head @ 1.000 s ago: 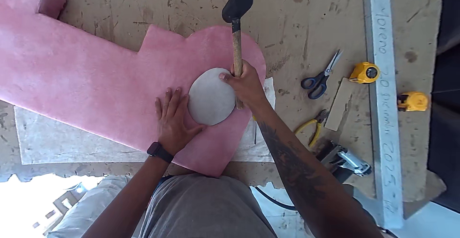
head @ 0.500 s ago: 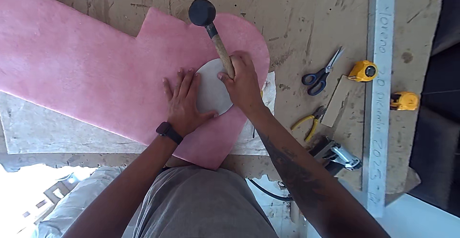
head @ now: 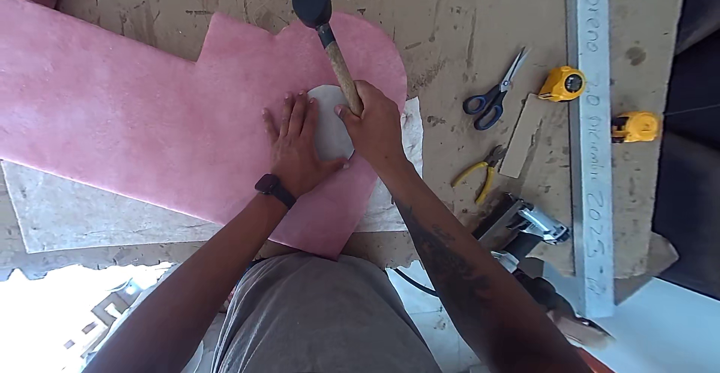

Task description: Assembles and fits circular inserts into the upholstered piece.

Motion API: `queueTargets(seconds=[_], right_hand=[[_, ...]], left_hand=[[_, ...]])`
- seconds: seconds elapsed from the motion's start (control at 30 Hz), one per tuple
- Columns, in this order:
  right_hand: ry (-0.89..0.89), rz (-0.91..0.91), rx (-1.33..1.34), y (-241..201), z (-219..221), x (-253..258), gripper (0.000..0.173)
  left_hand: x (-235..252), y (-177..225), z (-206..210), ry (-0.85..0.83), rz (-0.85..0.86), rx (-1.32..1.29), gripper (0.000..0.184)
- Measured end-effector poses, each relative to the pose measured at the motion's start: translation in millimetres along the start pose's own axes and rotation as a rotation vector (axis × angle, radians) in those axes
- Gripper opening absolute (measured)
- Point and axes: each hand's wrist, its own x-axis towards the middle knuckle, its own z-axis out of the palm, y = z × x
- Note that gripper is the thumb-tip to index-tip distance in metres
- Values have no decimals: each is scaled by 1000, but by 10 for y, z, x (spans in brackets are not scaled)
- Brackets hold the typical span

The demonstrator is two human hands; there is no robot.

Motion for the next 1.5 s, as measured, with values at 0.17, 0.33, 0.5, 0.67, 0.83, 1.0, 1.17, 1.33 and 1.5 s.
queueTargets(seconds=[0.17,0.33,0.5,0.67,0.83,1.0,1.17,1.33,1.5], right_hand=[[-7,66,64,93,-63,21,40],[-52,80,164,197,-102,35,41],[-52,94,424,364,-226,-95,40],[-80,83,694,312,-850,-925,44],[4,77,528,581,-673,-1528,59],[-183,264,315,859,-666,-1359,58],[91,9,564,423,-1020,-1314,56],[-270,267,139,938,-639,-1233,55],[89,15,766,239,-1436,-1149,58]], left_hand=[[96,163,51,-8,-49,65,141],[219,291,54,-20,-101,129,142],[175,255,120,74,-99,84,142],[180,249,116,61,-119,83,143],[169,247,114,64,-126,81,145],[174,212,102,109,-124,65,145],[144,255,121,75,-142,77,148],[93,245,74,104,-111,50,142],[122,267,83,116,-113,58,143]])
